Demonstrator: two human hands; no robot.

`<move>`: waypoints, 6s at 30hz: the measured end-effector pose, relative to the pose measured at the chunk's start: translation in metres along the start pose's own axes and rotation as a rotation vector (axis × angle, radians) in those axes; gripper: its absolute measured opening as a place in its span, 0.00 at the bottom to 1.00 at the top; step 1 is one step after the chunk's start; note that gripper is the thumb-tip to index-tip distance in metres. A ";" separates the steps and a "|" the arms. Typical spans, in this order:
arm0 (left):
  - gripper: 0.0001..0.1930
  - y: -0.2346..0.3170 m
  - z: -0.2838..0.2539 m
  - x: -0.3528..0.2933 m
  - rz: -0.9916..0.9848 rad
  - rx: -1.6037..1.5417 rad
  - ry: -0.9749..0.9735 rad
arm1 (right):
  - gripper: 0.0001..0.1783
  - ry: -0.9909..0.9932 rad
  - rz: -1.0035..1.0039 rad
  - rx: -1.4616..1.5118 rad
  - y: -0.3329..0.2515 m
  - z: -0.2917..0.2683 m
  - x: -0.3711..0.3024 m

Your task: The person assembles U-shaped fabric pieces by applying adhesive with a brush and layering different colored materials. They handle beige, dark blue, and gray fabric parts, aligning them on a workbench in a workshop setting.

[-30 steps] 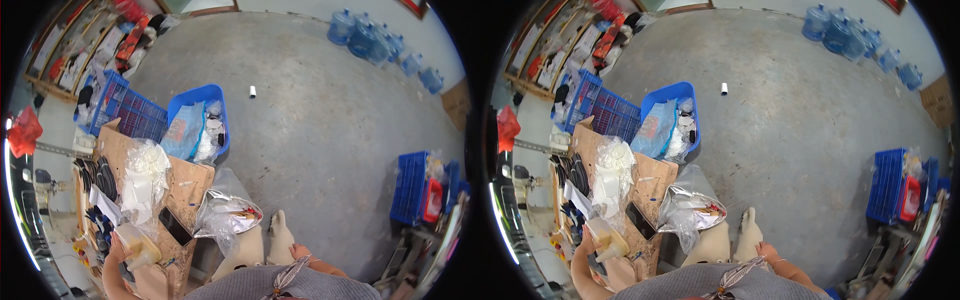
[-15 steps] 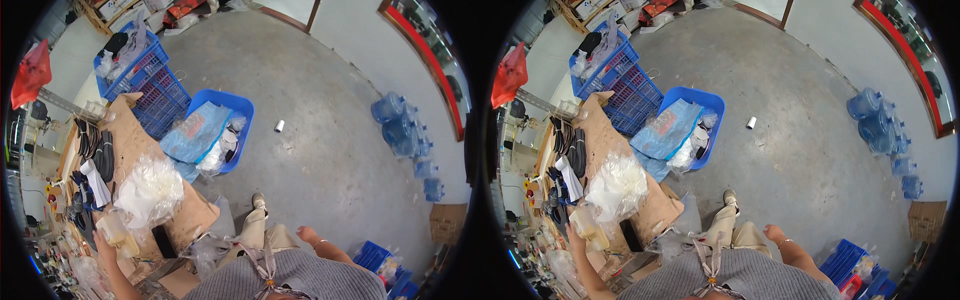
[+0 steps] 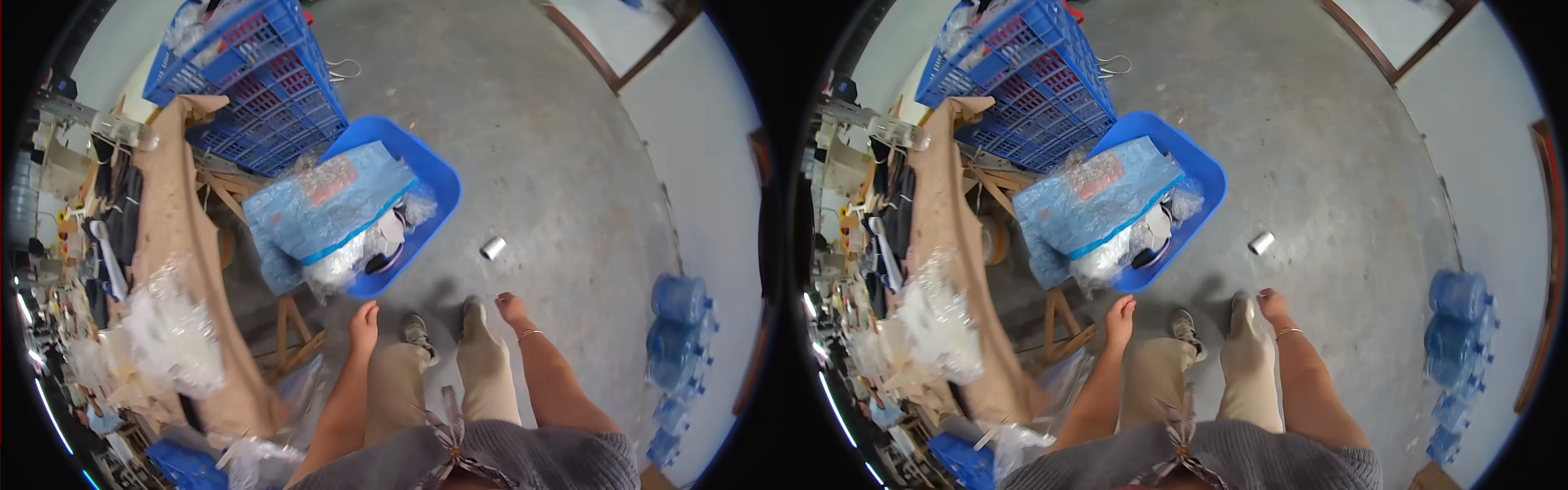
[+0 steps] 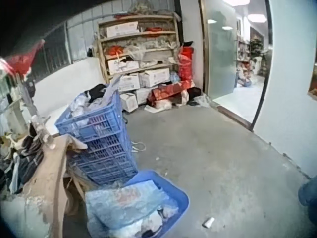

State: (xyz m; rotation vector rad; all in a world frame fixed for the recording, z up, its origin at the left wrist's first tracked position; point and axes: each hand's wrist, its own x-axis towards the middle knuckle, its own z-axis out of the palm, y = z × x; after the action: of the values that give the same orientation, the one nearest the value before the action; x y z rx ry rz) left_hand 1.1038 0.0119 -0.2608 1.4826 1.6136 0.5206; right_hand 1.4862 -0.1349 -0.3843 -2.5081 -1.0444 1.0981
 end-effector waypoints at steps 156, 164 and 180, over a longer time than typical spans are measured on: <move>0.11 -0.442 -1.044 -0.235 0.766 -0.359 -0.531 | 0.11 0.165 -1.134 0.031 -0.987 0.508 -0.637; 0.08 -0.468 -1.075 -0.268 0.616 -0.199 0.129 | 0.11 0.294 -1.353 -0.424 -1.041 0.584 -0.647; 0.15 -0.388 -1.128 0.078 0.433 0.230 0.450 | 0.31 0.224 -1.443 -0.464 -0.999 0.576 -0.632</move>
State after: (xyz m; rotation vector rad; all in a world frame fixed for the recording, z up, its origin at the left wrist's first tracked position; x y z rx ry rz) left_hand -0.0265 0.2780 0.0241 2.0135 1.7320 0.9951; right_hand 0.2559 0.1115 0.0099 -1.2507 -2.4882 0.1106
